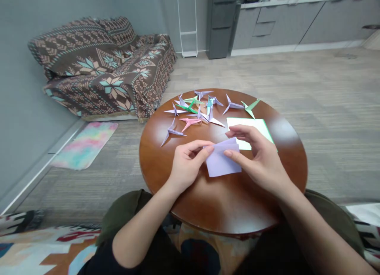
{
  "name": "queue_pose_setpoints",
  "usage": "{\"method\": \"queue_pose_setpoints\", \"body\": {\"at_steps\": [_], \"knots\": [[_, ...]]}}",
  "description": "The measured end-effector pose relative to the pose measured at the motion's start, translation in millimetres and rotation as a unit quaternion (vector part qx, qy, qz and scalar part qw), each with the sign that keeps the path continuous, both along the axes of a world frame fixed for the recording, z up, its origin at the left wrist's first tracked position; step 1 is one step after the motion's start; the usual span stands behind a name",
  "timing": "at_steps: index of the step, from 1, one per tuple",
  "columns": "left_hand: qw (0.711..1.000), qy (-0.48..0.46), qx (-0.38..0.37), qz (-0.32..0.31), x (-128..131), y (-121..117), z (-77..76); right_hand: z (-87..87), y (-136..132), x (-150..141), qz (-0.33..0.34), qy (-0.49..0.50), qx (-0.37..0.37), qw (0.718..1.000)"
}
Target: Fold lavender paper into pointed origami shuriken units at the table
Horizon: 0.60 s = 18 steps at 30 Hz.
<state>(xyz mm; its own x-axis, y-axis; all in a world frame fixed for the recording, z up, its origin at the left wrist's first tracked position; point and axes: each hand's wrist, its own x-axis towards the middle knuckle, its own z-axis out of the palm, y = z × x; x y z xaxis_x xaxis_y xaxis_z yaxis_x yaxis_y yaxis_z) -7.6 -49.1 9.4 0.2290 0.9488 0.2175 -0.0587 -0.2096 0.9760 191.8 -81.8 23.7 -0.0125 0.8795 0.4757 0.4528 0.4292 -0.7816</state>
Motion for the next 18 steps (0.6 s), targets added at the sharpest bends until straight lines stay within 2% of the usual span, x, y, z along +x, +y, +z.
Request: {"method": "queue_pose_setpoints", "body": {"at_steps": [3, 7, 12, 18], "knots": [[1.0, 0.007, 0.004, 0.013, -0.2, 0.4, 0.2, 1.9, -1.6, -0.1, 0.01, 0.021, -0.05, 0.998], [1.0, 0.009, 0.004, 0.025, -0.5, 2.2, 0.8, 1.2, -1.1, -1.9, -0.009, 0.014, -0.036, 0.999], [0.999, 0.012, 0.02, 0.023, -3.3, 5.0, 2.0, -0.1, -0.3, -1.6, -0.029, 0.028, -0.056, 0.998], [1.0, 0.011, 0.016, 0.021, -4.5, 5.5, 0.2, -0.1, -0.8, 0.2, -0.029, 0.025, -0.051, 0.998]]}}
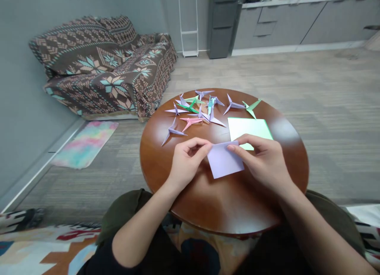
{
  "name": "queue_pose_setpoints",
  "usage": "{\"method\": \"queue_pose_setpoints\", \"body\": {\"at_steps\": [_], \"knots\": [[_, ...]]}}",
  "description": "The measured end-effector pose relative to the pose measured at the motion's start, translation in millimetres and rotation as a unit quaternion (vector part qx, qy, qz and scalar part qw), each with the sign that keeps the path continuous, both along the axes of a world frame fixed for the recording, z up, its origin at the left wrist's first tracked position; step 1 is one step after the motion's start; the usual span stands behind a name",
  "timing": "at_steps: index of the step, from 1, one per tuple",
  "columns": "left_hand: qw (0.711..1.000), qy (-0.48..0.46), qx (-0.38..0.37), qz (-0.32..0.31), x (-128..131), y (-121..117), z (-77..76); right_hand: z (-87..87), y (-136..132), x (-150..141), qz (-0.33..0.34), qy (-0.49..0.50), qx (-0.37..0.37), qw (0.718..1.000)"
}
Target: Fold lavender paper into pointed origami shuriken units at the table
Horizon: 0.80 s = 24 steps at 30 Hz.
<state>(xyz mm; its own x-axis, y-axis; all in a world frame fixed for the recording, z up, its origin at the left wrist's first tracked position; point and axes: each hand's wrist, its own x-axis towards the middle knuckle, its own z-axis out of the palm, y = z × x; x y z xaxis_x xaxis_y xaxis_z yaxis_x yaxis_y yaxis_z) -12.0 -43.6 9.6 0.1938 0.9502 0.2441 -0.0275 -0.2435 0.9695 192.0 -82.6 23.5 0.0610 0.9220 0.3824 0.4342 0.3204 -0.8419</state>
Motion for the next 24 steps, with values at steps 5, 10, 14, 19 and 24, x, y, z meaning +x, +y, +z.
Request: {"method": "queue_pose_setpoints", "body": {"at_steps": [5, 10, 14, 19, 24], "knots": [[1.0, 0.004, 0.007, 0.008, 0.8, -1.0, 0.2, -0.8, 0.7, 2.3, 0.003, -0.002, 0.008, 1.0], [1.0, 0.011, 0.015, 0.015, 1.1, -1.0, 0.0, -1.6, 1.3, 2.4, 0.006, -0.006, 0.013, 1.0], [1.0, 0.012, 0.018, 0.007, 0.5, -1.5, 0.0, -1.1, 1.8, 3.2, 0.015, -0.012, 0.016, 1.0], [0.996, 0.042, 0.033, -0.071, 0.4, -5.6, -1.7, 2.9, 1.3, 3.4, 0.072, -0.076, 0.069, 0.992], [0.994, 0.036, 0.064, -0.076, 1.2, -7.7, -2.8, 8.7, -1.6, 1.8, 0.1, -0.098, 0.063, 0.988]]}}
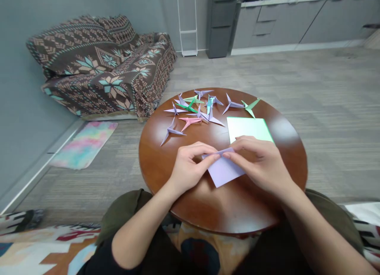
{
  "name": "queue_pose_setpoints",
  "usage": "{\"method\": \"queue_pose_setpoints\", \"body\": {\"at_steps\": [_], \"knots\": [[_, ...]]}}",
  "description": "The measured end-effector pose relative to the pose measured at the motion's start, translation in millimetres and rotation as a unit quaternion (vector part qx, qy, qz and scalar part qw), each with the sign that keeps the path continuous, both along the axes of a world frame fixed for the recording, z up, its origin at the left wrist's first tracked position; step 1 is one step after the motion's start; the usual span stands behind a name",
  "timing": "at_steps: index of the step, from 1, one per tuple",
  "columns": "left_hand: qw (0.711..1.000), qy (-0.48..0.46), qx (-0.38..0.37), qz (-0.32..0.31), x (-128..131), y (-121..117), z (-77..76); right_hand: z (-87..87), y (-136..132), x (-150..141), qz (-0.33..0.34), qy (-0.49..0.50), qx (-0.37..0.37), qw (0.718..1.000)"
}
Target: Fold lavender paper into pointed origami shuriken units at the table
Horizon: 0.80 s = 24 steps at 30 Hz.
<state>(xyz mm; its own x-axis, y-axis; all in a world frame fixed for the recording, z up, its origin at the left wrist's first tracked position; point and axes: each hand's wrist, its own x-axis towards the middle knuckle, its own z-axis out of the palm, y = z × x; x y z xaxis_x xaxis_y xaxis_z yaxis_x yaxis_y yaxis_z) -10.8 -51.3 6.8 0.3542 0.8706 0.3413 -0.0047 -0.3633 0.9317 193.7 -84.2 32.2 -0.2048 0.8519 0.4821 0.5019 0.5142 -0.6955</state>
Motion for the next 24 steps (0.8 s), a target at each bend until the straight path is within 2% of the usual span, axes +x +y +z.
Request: {"method": "queue_pose_setpoints", "body": {"at_steps": [3, 5, 9, 12, 16, 24], "knots": [[0.998, -0.042, -0.031, 0.032, 0.5, 0.6, 1.1, 3.5, -0.7, 2.7, 0.019, -0.004, -0.084, 0.996], [0.997, -0.045, -0.055, 0.038, 1.0, 1.2, 1.9, 5.7, -0.9, 6.2, 0.013, 0.001, -0.109, 0.994], [0.995, -0.015, -0.102, 0.001, 2.5, 1.7, 1.4, 8.8, -2.4, 12.9, -0.036, 0.043, -0.102, 0.993], [0.994, 0.026, -0.107, -0.024, 3.5, 1.6, 0.1, 9.2, -4.2, 15.6, -0.072, 0.074, -0.102, 0.989], [0.994, 0.051, -0.097, -0.017, 4.0, 1.8, 0.1, 6.9, -3.7, 19.5, -0.092, 0.103, -0.097, 0.986], [0.996, 0.036, -0.083, 0.0, 3.2, 2.3, 1.3, -0.9, 3.4, 27.0, -0.132, 0.155, -0.087, 0.975]]}}
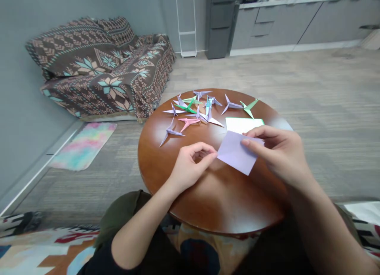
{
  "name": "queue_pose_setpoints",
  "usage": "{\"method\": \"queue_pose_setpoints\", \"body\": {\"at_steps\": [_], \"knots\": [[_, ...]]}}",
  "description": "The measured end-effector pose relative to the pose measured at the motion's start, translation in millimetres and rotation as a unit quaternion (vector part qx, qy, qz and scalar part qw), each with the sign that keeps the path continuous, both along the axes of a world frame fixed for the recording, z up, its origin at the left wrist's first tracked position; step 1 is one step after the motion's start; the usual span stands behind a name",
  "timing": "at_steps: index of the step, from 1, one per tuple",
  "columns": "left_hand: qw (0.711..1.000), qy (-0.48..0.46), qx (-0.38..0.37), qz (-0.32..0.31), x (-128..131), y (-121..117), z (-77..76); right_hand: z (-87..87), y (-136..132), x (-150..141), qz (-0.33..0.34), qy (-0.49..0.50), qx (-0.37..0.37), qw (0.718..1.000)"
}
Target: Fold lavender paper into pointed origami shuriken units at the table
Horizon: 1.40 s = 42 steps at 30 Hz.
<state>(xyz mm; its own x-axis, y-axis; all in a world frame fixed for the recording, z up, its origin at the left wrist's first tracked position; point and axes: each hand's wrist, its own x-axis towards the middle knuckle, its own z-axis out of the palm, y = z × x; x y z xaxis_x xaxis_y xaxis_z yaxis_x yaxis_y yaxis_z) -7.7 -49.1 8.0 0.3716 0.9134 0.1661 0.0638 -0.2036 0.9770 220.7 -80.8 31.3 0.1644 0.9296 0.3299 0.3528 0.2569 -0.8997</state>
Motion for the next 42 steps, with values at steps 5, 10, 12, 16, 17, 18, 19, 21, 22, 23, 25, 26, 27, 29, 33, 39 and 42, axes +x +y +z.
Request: {"method": "queue_pose_setpoints", "body": {"at_steps": [5, 10, 12, 16, 17, 18, 19, 21, 22, 23, 25, 26, 27, 29, 33, 39, 42], "knots": [[1.0, -0.005, -0.011, 0.003, -0.5, -0.2, 0.4, -1.4, 1.6, -2.7, -0.006, 0.011, 0.002, 1.0], [1.0, 0.0, -0.003, 0.013, 0.1, -0.3, -0.9, -0.9, 2.2, -1.8, -0.02, 0.013, 0.013, 1.0], [1.0, 0.005, 0.002, 0.017, 0.0, 0.5, -1.7, -1.0, 2.4, -0.7, -0.023, 0.009, 0.013, 1.0], [0.999, -0.015, 0.022, 0.031, -2.8, 3.0, -0.7, -2.1, 2.6, -0.2, -0.008, -0.006, 0.0, 1.0], [0.999, -0.018, 0.025, 0.029, -3.7, 3.3, 0.0, -2.5, 2.7, -0.2, -0.004, -0.007, -0.002, 1.0], [0.999, -0.018, 0.024, 0.022, -4.4, 3.3, 0.5, -2.8, 2.8, -0.2, -0.001, -0.006, -0.002, 1.0], [1.0, -0.015, 0.021, 0.013, -4.8, 3.1, 1.0, -3.0, 2.9, -0.2, -0.001, -0.003, 0.0, 1.0], [1.0, -0.003, 0.01, -0.001, -4.6, 2.0, 1.0, -3.2, 3.0, -0.4, -0.007, 0.003, 0.007, 1.0], [1.0, 0.0, 0.004, -0.004, -3.9, 1.4, 0.5, -3.1, 2.9, -0.7, -0.011, 0.004, 0.009, 1.0], [1.0, -0.001, -0.004, -0.004, -3.0, 0.8, -0.2, -3.0, 2.7, -1.2, -0.015, 0.004, 0.012, 1.0], [1.0, -0.014, -0.025, -0.003, -0.9, 0.3, -2.0, -2.7, 2.0, -3.2, -0.016, 0.001, 0.016, 1.0], [0.999, -0.024, -0.037, -0.004, 0.0, 0.3, -2.8, -2.7, 1.5, -4.5, -0.015, -0.002, 0.018, 1.0], [0.998, -0.033, -0.047, -0.005, 0.8, 0.4, -3.6, -2.7, 1.0, -5.9, -0.012, -0.005, 0.019, 1.0], [0.998, -0.043, -0.056, -0.006, 1.6, 0.9, -4.5, -2.8, 0.2, -8.4, -0.011, -0.01, 0.021, 1.0], [0.998, -0.036, -0.044, 0.011, 1.7, 1.2, -4.2, -3.1, -0.1, -10.2, -0.021, -0.021, 0.029, 0.999], [0.998, -0.051, -0.04, 0.011, 1.5, 1.1, -4.4, -2.9, 2.2, -7.1, -0.027, -0.015, 0.033, 0.999], [0.997, -0.06, -0.037, 0.012, 0.8, 1.7, -4.7, -3.3, 4.4, -4.3, -0.037, 0.014, 0.02, 0.999]]}}
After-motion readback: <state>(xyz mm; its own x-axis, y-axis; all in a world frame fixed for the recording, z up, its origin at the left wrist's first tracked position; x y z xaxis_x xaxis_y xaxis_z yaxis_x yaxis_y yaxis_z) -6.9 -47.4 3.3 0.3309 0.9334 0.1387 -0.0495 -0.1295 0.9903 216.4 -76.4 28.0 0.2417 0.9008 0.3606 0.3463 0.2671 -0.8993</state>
